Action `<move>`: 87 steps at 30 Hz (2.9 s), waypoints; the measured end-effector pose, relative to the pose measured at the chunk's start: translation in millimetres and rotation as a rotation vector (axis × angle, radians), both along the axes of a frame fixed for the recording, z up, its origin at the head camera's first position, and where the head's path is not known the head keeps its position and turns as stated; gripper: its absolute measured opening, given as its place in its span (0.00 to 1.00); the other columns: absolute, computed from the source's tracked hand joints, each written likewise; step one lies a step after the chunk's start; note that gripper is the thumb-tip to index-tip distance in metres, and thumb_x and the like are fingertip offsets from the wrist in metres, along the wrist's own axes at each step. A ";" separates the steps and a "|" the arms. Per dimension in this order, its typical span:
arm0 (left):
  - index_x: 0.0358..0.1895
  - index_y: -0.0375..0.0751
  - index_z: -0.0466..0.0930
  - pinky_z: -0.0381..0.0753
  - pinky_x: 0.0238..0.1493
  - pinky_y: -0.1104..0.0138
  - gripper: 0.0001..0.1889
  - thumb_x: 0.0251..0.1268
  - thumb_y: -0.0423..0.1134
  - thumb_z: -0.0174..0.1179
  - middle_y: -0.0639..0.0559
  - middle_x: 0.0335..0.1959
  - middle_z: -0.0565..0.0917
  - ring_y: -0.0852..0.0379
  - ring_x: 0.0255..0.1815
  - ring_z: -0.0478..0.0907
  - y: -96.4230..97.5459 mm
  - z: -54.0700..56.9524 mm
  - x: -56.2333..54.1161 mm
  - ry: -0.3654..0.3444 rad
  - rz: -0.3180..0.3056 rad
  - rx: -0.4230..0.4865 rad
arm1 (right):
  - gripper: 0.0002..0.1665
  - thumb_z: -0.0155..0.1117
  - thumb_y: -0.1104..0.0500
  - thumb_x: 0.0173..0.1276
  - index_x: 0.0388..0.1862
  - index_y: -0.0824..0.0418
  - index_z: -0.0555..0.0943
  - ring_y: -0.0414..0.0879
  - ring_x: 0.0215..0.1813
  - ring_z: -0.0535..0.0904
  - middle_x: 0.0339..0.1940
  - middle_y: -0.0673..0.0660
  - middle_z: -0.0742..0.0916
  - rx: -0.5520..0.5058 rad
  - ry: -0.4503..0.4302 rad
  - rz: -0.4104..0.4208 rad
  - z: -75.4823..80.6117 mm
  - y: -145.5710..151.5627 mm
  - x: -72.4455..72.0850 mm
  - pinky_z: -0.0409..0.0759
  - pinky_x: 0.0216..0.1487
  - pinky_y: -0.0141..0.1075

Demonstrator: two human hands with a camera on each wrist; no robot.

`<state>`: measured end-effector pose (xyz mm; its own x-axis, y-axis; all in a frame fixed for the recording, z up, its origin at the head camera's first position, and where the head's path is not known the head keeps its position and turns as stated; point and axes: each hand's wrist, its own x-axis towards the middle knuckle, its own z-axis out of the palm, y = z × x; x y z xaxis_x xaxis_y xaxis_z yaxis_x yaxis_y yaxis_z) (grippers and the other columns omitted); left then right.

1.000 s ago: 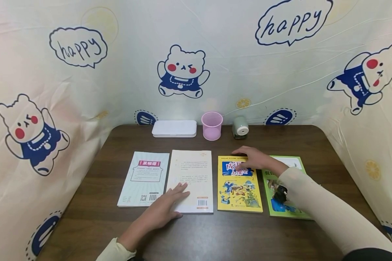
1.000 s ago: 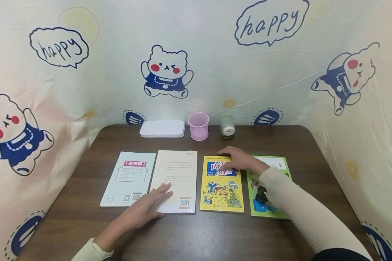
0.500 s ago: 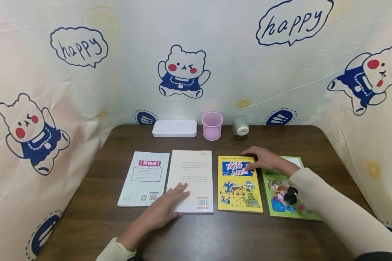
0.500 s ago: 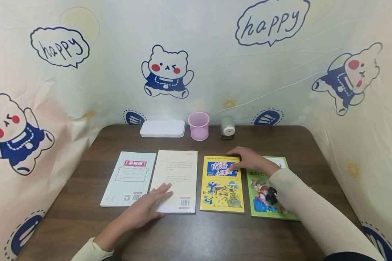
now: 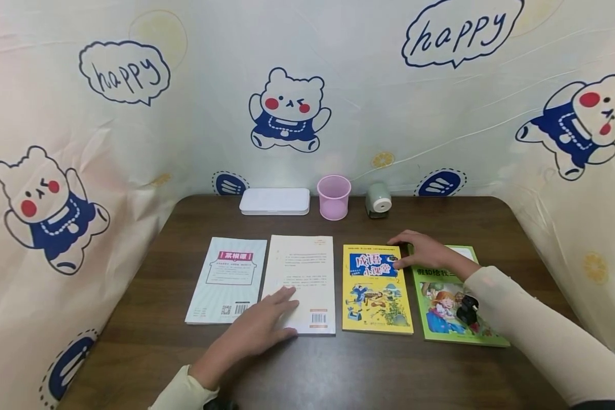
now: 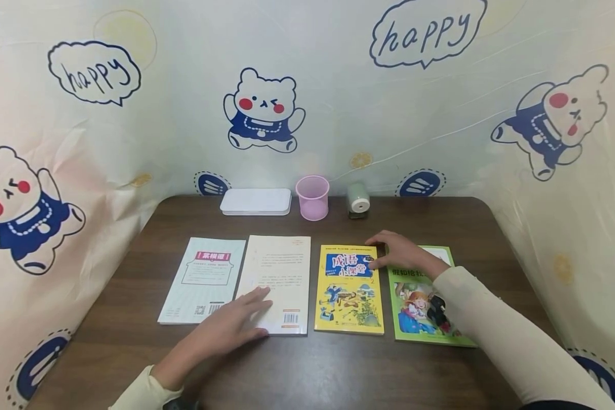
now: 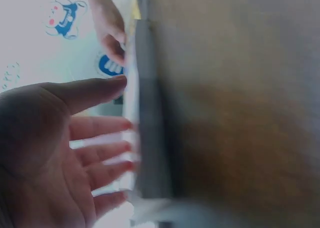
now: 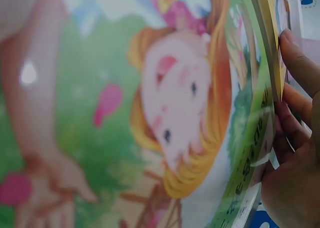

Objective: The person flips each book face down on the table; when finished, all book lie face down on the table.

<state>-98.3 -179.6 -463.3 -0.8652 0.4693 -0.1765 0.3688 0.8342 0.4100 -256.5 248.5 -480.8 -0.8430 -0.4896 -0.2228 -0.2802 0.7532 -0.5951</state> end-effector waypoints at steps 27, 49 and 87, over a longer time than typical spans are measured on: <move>0.82 0.46 0.59 0.49 0.82 0.48 0.50 0.62 0.65 0.68 0.44 0.83 0.59 0.44 0.86 0.43 100.9 -10.7 -17.5 0.017 -0.100 -0.018 | 0.37 0.78 0.44 0.63 0.68 0.56 0.79 0.64 0.72 0.67 0.69 0.63 0.78 -0.005 -0.030 -0.012 -3.2 -2.7 -4.2 0.67 0.71 0.65; 0.80 0.48 0.64 0.54 0.81 0.44 0.41 0.69 0.61 0.64 0.42 0.81 0.62 0.40 0.85 0.46 112.2 -16.6 -14.8 0.094 -0.161 -0.175 | 0.36 0.78 0.45 0.63 0.67 0.55 0.80 0.62 0.70 0.68 0.67 0.61 0.79 0.007 -0.030 -0.025 -4.5 -3.3 -5.5 0.67 0.71 0.64; 0.83 0.43 0.52 0.72 0.67 0.68 0.45 0.70 0.39 0.69 0.54 0.83 0.54 0.58 0.79 0.61 121.0 -1.2 -16.7 -0.463 0.158 1.045 | 0.34 0.78 0.47 0.64 0.64 0.58 0.79 0.57 0.63 0.71 0.60 0.58 0.81 -0.001 -0.039 -0.028 -7.0 -4.1 -8.1 0.72 0.67 0.59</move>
